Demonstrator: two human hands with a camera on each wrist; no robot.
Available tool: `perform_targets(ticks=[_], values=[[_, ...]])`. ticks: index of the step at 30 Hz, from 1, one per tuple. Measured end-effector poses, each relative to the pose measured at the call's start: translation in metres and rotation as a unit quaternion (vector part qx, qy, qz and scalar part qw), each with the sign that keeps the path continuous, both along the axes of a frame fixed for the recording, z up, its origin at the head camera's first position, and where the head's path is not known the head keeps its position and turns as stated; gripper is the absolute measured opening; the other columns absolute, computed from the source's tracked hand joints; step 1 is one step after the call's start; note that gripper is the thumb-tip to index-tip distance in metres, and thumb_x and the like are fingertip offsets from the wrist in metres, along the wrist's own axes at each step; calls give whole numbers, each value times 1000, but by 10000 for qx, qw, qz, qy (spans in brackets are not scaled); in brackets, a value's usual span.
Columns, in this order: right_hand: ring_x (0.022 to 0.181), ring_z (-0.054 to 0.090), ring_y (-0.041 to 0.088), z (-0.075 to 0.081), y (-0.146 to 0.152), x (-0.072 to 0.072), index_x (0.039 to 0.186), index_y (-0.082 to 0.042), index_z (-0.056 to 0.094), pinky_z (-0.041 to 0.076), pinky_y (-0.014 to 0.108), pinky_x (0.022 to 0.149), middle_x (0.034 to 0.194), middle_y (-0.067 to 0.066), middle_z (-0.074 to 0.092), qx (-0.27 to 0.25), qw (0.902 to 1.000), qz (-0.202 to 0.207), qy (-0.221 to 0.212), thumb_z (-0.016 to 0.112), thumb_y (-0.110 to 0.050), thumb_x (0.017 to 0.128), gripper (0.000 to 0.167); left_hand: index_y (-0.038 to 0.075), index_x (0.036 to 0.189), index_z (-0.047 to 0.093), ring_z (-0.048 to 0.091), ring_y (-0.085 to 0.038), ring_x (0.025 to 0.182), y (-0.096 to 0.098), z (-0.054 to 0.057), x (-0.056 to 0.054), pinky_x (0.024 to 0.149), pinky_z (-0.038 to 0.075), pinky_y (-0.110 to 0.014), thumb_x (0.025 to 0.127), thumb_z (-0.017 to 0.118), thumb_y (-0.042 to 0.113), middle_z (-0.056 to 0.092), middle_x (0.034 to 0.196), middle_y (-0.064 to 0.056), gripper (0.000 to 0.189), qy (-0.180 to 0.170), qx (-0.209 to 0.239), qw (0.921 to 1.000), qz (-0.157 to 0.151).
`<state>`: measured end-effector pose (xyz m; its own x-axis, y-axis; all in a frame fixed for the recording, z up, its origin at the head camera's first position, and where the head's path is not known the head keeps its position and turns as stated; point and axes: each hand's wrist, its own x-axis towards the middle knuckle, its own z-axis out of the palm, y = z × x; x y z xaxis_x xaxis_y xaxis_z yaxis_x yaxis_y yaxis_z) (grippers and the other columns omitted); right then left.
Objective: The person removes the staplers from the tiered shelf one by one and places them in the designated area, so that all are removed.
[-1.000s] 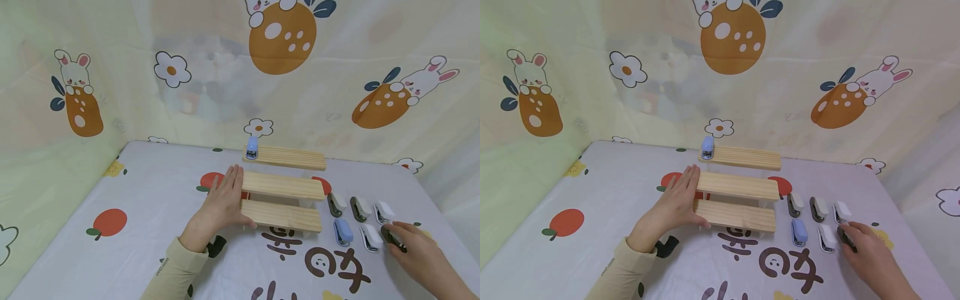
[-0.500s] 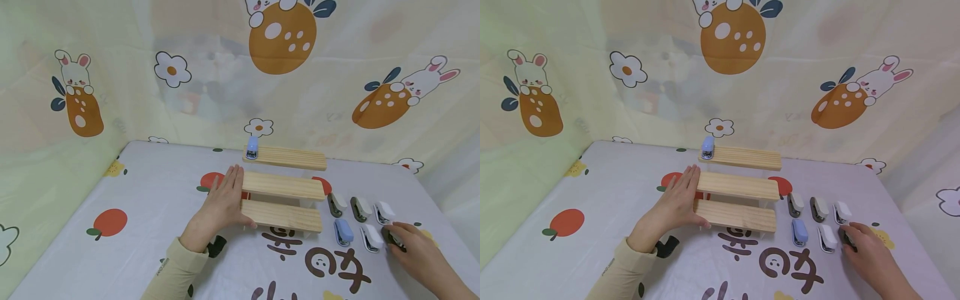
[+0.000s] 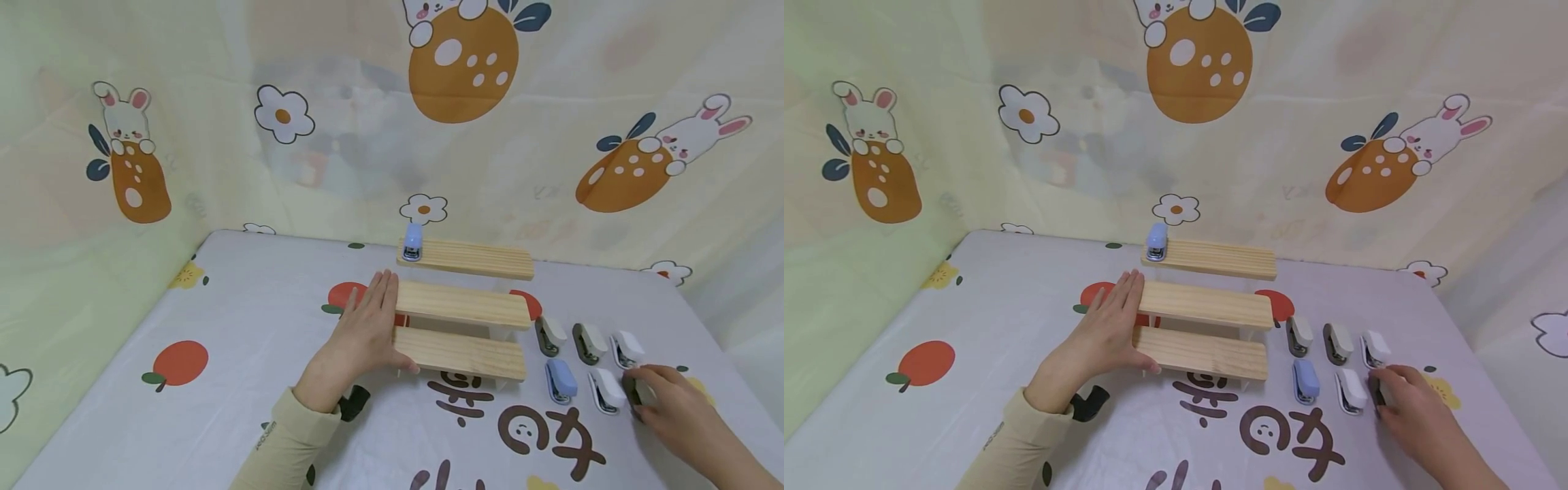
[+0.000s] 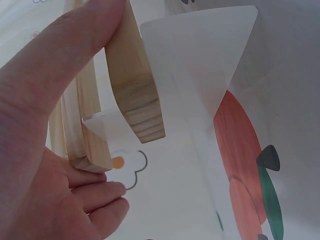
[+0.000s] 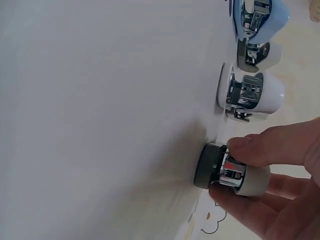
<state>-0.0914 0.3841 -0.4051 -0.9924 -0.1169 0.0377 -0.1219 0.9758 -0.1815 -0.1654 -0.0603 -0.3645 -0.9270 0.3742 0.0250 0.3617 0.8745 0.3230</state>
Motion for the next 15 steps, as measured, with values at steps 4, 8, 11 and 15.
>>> perform_targets(ticks=[4,8,11,15], values=[[103,52,57,3,-1,2,114,9,61,48,67,79,118,39,49,51,10000,-31,37,76,1,74,43,1,158,9,11,-28,155,1,-1,-1,123,16,-57,53,90,63,12,167,-16,146,4,-14,10000,-26],[99,55,56,15,-8,5,114,8,61,49,66,75,118,36,49,70,9994,1,326,75,-6,79,40,0,158,9,11,-29,155,1,0,0,123,16,-57,54,90,63,12,167,-16,146,20,-3,10000,-31],[100,55,54,29,-17,4,117,8,60,50,65,73,121,34,49,8,9989,20,472,73,-7,82,40,0,158,9,12,-29,155,0,1,1,123,15,-58,54,90,62,13,166,-16,146,33,11,10000,-32],[104,54,52,45,-31,-1,120,7,59,48,66,75,125,32,48,-111,9970,143,747,73,-7,83,42,0,158,9,12,-29,155,0,1,1,123,16,-57,53,90,63,12,167,-16,147,39,-8,10000,-16]])
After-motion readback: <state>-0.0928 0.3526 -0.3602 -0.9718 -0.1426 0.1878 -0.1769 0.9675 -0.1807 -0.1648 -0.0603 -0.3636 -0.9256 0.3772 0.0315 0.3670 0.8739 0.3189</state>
